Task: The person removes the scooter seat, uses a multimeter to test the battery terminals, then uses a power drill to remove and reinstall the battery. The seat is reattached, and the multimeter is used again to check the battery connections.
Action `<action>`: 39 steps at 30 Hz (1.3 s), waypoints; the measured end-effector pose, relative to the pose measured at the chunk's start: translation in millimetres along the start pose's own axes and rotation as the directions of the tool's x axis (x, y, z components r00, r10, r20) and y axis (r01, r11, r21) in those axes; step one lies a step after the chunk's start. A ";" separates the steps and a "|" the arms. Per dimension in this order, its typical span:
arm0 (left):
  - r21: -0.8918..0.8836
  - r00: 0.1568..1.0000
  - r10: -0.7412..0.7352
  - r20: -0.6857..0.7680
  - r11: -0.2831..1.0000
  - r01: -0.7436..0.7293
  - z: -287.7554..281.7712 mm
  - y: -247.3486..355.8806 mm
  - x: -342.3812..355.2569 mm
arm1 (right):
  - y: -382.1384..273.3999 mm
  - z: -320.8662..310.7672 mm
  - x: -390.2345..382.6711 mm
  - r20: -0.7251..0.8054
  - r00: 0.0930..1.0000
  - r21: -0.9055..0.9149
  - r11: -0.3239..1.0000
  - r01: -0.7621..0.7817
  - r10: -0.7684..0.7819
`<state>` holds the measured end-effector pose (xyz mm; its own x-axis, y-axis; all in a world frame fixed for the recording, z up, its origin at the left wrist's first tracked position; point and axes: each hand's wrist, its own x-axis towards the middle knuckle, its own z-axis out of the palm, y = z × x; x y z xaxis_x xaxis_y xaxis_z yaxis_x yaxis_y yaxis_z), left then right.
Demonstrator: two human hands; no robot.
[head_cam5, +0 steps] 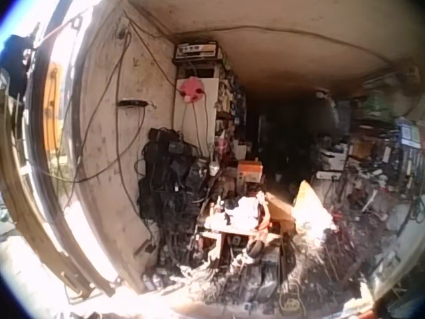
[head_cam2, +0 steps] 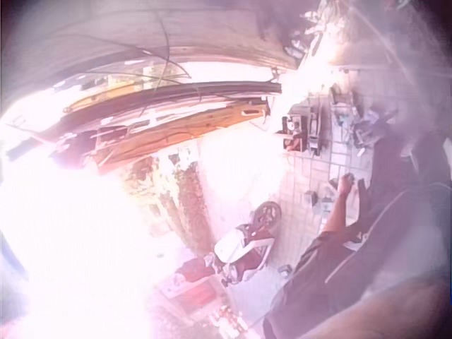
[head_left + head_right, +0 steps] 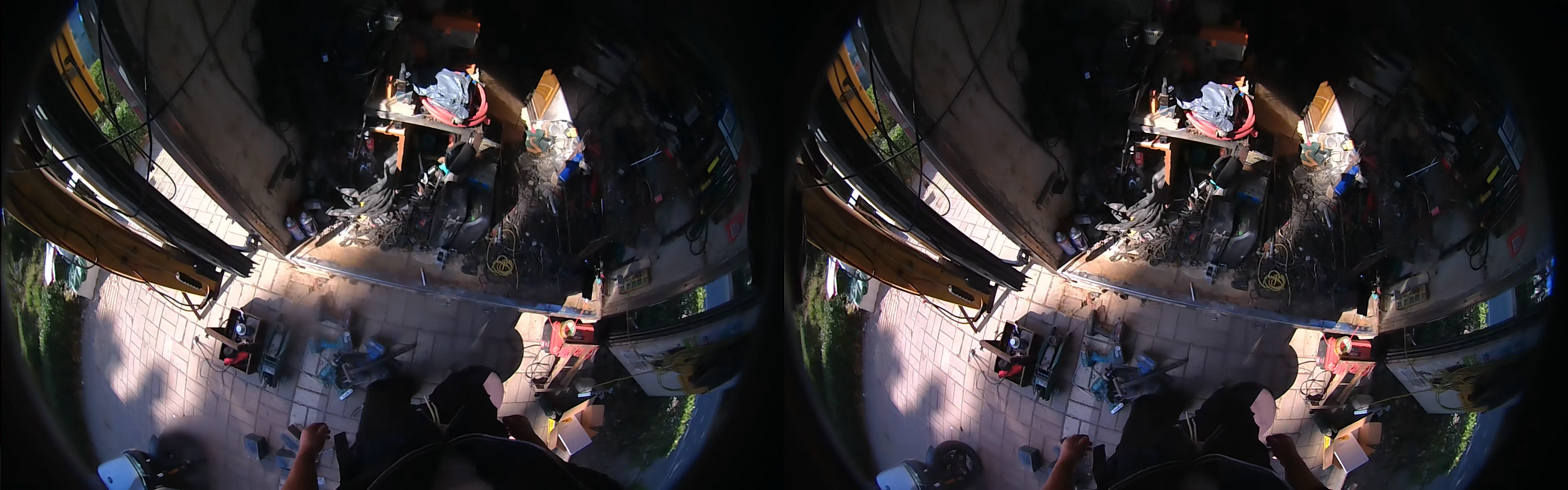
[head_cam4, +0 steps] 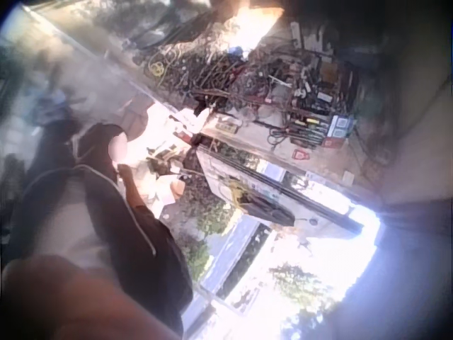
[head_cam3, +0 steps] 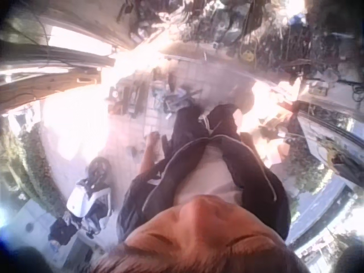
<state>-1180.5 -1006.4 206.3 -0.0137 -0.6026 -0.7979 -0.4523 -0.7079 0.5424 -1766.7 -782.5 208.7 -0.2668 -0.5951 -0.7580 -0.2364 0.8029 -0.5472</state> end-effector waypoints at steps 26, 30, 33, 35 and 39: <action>-0.703 0.484 -0.868 0.112 0.275 0.656 218.6 71.9 -135.7 | -566.0 48.6 644.7 -0.112 0.981 0.379 0.919 -0.103 0.156; -0.712 0.470 -0.855 0.217 0.190 0.676 267.9 125.6 -132.9 | -598.0 41.1 730.0 -0.117 0.961 0.517 0.842 -0.158 0.252; -0.758 0.476 -0.852 0.217 0.161 0.633 277.7 149.9 -155.8 | -597.0 66.6 756.7 -0.058 0.961 0.568 0.801 -0.191 0.270; -0.834 0.545 -0.816 0.190 0.159 0.529 271.6 146.2 -176.2 | -584.9 57.8 782.2 0.091 0.959 0.735 0.632 -0.246 0.267; -0.761 0.515 -0.845 0.148 0.235 0.605 229.0 207.8 -118.3 | -583.0 11.4 825.3 0.097 0.955 0.733 0.628 -0.260 0.281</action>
<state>-1477.1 -997.9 353.3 0.2429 0.3424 -0.9076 0.5636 -0.8113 -0.1553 -1838.4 -1741.4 -101.9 -0.2302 -0.3393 -0.9121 0.6060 0.6833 -0.4072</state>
